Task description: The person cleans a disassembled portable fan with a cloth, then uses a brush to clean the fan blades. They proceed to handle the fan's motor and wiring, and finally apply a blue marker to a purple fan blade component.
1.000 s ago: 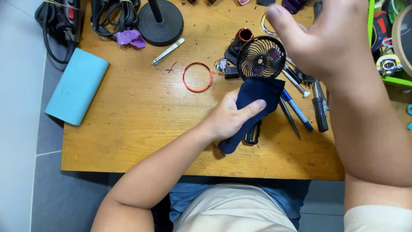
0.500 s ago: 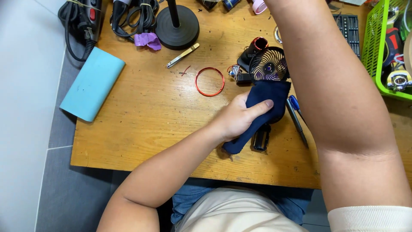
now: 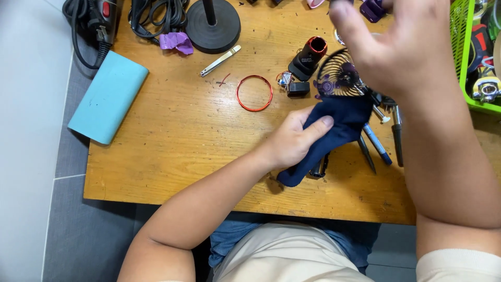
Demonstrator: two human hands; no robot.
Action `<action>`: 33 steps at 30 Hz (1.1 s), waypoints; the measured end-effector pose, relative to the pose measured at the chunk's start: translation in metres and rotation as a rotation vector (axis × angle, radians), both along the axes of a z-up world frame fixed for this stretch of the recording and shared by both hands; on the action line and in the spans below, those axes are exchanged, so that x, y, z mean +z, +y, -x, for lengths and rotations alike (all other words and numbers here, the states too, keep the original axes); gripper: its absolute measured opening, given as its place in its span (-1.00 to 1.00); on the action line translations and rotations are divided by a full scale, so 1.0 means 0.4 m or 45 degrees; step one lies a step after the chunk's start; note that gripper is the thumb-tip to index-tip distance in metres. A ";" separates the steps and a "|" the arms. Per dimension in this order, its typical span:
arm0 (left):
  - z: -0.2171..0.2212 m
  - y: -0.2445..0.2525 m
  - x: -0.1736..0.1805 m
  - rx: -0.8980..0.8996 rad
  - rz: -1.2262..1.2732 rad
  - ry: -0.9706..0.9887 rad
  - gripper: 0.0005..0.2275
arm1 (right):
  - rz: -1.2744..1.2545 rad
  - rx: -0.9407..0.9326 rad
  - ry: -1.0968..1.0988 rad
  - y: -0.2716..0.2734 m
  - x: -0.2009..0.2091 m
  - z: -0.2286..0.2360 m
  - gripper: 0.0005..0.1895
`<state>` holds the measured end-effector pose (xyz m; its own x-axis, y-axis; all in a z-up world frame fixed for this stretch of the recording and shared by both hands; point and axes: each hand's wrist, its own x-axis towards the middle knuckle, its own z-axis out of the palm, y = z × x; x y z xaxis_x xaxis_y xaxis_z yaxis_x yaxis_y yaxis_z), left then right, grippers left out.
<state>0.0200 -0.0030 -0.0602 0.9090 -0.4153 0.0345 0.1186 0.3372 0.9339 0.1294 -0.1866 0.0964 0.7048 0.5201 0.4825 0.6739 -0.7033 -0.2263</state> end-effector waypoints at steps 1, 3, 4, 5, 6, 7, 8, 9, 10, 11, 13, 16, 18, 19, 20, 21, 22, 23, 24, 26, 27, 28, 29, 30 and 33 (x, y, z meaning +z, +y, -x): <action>0.006 0.001 0.012 -0.001 0.001 0.005 -0.68 | 0.001 -0.001 0.005 -0.012 0.012 0.035 -0.66; 0.016 -0.002 0.037 -0.057 -0.025 0.080 -0.75 | 0.023 0.017 0.562 -0.044 0.036 0.109 -0.61; 0.021 0.002 0.048 -0.062 -0.025 0.081 -0.75 | 0.022 0.012 0.563 -0.071 0.011 0.139 -0.61; 0.026 0.004 0.060 -0.116 -0.110 0.016 -0.80 | -0.056 -0.095 0.617 -0.098 -0.013 0.168 -0.67; 0.029 0.006 0.073 -0.174 -0.195 -0.048 -0.80 | -0.136 -0.206 0.673 -0.126 -0.037 0.198 -0.71; 0.029 0.010 0.078 -0.183 -0.196 -0.046 -0.80 | -0.139 -0.214 0.674 -0.141 -0.060 0.218 -0.71; 0.031 0.013 0.082 -0.322 -0.212 -0.068 -0.75 | -0.267 -0.181 0.601 -0.157 -0.083 0.240 -0.73; 0.032 0.016 0.085 -0.461 -0.227 -0.090 -0.71 | -0.394 -0.149 0.527 -0.172 -0.107 0.262 -0.72; 0.027 0.024 0.091 -0.470 -0.222 -0.086 -0.71 | -0.392 -0.159 0.531 -0.179 -0.119 0.264 -0.72; 0.021 0.032 0.097 -0.568 -0.230 -0.056 -0.67 | -0.434 -0.127 0.456 -0.187 -0.132 0.267 -0.67; 0.020 0.042 0.109 -0.690 -0.232 -0.009 -0.63 | -0.478 -0.119 0.396 -0.206 -0.161 0.271 -0.63; 0.013 0.050 0.121 -0.668 -0.341 -0.010 -0.57 | -0.639 -0.108 0.309 -0.241 -0.195 0.258 -0.58; 0.014 0.053 0.110 -0.571 -0.456 -0.085 -0.51 | -0.695 -0.136 0.287 -0.263 -0.211 0.258 -0.54; 0.022 0.043 0.122 -0.583 -0.452 -0.075 -0.51 | -0.694 -0.149 0.296 -0.259 -0.212 0.263 -0.54; 0.028 0.035 0.135 -0.659 -0.075 0.160 -0.51 | -0.700 -0.138 0.320 -0.254 -0.215 0.265 -0.55; 0.034 0.028 0.149 -0.721 0.304 0.397 -0.32 | -0.706 -0.127 0.344 -0.248 -0.217 0.267 -0.55; 0.033 0.029 0.134 -0.724 0.304 0.404 -0.32 | -0.707 -0.132 0.350 -0.237 -0.220 0.269 -0.55; 0.031 0.031 0.118 -0.702 0.237 0.504 -0.37 | -0.630 -0.056 0.359 -0.227 -0.222 0.271 -0.59; 0.029 0.031 0.104 -0.681 0.168 0.603 -0.35 | -0.553 0.018 0.369 -0.218 -0.225 0.273 -0.63; 0.030 0.023 0.152 -0.655 0.084 0.769 -0.31 | -0.548 0.055 0.374 -0.185 -0.231 0.280 -0.62; 0.032 0.019 0.175 -0.621 0.000 0.927 -0.26 | -0.541 0.100 0.376 -0.167 -0.234 0.285 -0.61; 0.031 0.017 0.159 -0.624 0.000 0.935 -0.26 | -0.543 0.095 0.383 -0.173 -0.232 0.285 -0.61; 0.030 0.016 0.144 -0.662 -0.069 0.683 -0.27 | -0.534 0.098 0.369 -0.178 -0.230 0.287 -0.62; 0.028 0.017 0.130 -0.691 -0.137 0.425 -0.27 | -0.526 0.104 0.352 -0.181 -0.227 0.285 -0.62; 0.033 0.033 0.108 -0.770 -0.133 0.188 -0.33 | -0.534 0.080 0.306 -0.188 -0.215 0.281 -0.61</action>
